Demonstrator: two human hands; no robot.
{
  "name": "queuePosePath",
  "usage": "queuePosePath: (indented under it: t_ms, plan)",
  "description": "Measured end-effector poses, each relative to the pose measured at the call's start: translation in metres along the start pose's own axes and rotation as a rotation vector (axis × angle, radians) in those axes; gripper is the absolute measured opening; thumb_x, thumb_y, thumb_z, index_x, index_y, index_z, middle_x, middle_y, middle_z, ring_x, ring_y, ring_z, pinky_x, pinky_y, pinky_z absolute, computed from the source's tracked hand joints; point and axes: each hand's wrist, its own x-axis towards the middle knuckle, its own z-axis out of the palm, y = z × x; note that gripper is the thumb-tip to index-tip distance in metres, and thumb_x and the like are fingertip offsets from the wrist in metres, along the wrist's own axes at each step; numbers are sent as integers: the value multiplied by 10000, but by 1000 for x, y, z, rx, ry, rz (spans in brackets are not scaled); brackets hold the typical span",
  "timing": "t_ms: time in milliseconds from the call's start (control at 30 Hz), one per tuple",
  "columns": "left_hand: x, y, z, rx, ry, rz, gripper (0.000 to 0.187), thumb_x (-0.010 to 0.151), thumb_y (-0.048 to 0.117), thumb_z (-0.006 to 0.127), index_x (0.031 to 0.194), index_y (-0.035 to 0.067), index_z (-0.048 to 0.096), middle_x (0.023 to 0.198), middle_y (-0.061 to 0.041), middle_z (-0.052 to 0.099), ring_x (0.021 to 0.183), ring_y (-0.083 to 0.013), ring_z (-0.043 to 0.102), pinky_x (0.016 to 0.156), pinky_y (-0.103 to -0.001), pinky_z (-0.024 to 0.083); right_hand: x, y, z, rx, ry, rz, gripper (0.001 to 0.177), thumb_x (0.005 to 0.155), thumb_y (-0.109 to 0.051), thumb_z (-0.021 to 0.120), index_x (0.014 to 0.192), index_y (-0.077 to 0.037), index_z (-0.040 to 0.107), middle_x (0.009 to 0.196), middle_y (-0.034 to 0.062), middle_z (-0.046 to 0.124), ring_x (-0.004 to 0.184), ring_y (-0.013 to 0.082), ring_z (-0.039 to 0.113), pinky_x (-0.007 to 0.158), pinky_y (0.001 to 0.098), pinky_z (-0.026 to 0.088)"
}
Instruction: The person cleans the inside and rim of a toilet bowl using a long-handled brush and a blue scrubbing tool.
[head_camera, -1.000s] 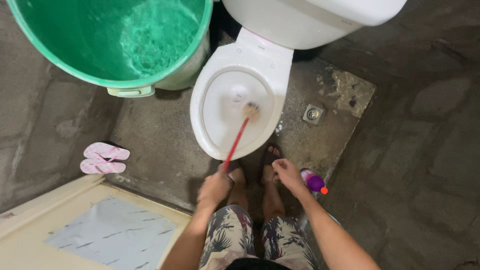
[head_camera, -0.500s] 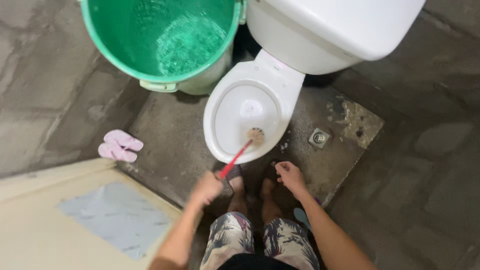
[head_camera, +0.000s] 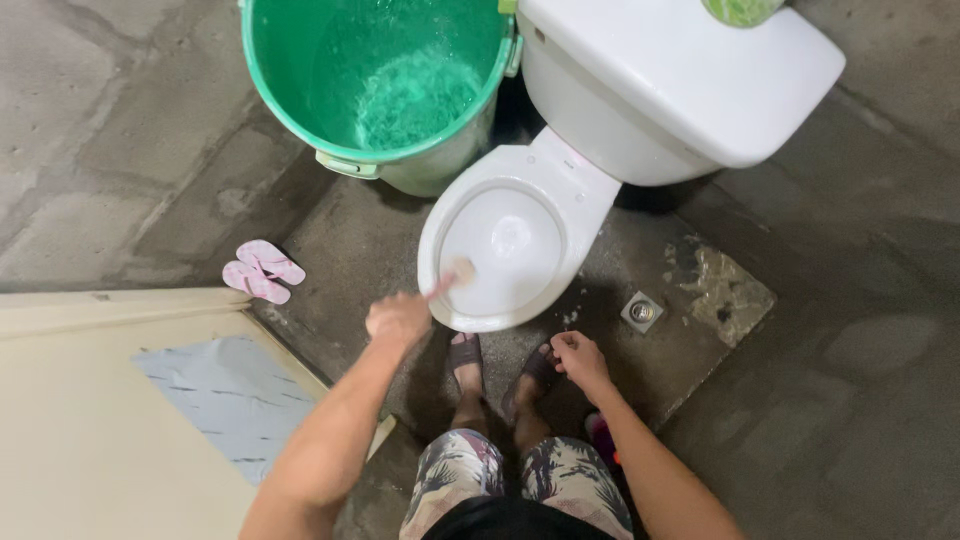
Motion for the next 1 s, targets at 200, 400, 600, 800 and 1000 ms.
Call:
queuePosePath:
  t_ms: [200,400,600,800,1000]
  plan:
    - [2,27,16,1,36,-45,560,1019,380,492,1564,283,414,1342,-136,658,1230,-346,658,999,-462,554,17,2,-13,-5,-13,-1,322,913,-358,662,1110,-113,731,895,7,744,700,134,716,555,279,500]
    - [27,44,-25,-119,-36,-222,598,1059,530,433,1357,63,658,1252,-136,715,1121,-263,714,912,-386,608,17,5,-31,-21,-16,-5,334,913,-364,670,1130,-120,741,923,23,753,710,137,707,558,275,502]
    - [63,113,-1,-218,215,-11,375,1079,188,425,1281,27,697,1236,-191,713,1121,-349,711,936,-463,575,14,6,-42,-33,-31,31,325,919,-373,655,1117,-125,727,933,13,740,715,126,706,561,273,502]
    - [12,115,9,-79,-227,18,591,1061,442,321,1389,48,616,1362,-188,666,1218,-294,678,992,-428,534,20,16,-46,-12,-26,33,309,912,-363,670,1099,-125,733,907,23,727,689,141,687,549,292,489]
    - [53,57,-62,-59,-10,-141,470,1096,349,355,1383,111,643,1368,-167,636,1237,-328,635,938,-418,598,19,5,-47,17,-26,5,327,918,-375,669,1105,-112,723,934,14,738,708,138,701,561,281,492]
